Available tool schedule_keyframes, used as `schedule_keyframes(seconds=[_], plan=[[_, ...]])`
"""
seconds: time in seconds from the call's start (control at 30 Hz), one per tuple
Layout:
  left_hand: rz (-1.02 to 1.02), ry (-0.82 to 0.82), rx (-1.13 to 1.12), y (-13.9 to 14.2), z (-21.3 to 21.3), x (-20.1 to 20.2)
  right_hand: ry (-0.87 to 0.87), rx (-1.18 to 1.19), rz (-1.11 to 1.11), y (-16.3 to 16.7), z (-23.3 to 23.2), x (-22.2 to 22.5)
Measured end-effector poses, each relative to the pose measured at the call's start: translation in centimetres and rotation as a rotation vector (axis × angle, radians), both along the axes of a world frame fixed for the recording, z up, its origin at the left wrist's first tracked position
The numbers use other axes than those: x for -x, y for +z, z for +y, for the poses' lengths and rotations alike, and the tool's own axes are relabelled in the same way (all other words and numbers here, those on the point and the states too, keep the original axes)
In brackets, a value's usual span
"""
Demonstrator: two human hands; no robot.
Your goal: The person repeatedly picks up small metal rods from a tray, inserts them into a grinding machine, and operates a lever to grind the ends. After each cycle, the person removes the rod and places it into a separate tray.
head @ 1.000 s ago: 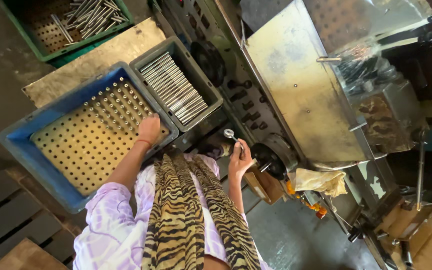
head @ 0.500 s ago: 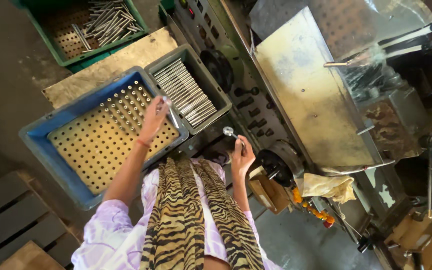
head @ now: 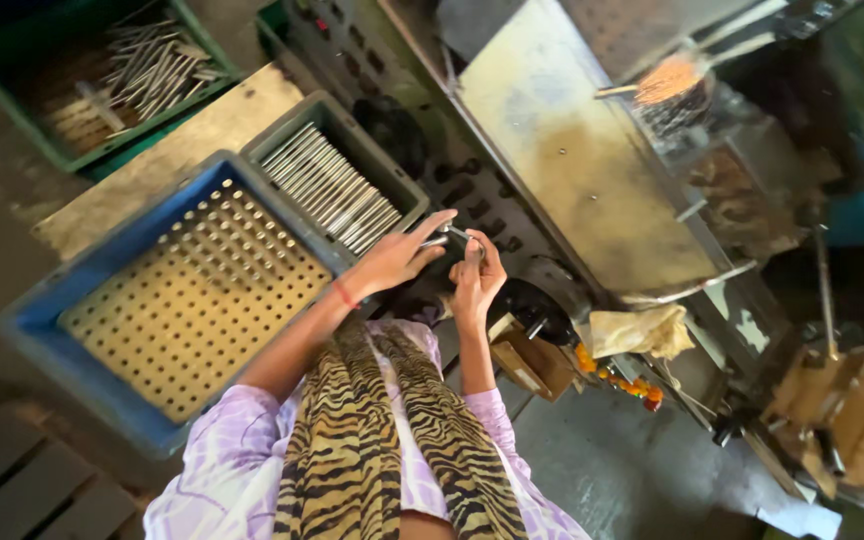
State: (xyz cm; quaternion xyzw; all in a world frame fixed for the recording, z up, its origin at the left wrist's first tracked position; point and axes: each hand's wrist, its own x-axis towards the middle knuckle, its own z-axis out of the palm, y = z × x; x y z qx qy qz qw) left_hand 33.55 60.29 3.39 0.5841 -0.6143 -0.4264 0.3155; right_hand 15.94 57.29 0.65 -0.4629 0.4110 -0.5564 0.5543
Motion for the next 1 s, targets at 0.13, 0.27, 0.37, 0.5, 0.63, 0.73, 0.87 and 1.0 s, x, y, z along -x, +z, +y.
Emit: schedule_keyframes(seconds=[0.13,0.27,0.37,0.5,0.63,0.73,0.87,1.0], plan=[[-0.127,0.022,0.193,0.0,-0.4,0.6,0.005,0.007,-0.038,0.4,-0.3,1.2],[0.674,0.129,0.104,-2.1,-0.7,3.4,-0.067,0.099,0.114,0.7,-0.2,1.5],[0.711,0.09,0.085,-3.1,-1.7,3.9,-0.103,0.16,0.183,0.9,0.1,2.2],[0.38,-0.037,0.632,-3.3,-2.5,3.9,-0.153,0.161,0.191,1.2,0.7,3.3],[1.031,0.138,-0.062,-2.5,-2.0,6.3,-0.248,0.41,0.549,1.1,1.3,3.5],[0.817,0.121,0.402,-1.9,-1.9,6.9,0.005,-0.042,-0.238,0.7,1.1,4.2],[-0.112,-0.243,1.085,-1.1,-2.3,2.5,0.367,-0.75,-0.34,0.5,0.4,7.5],[-0.166,-0.294,1.099,0.2,-3.2,1.9,0.437,-0.781,-0.491,-0.2,-0.1,8.0]])
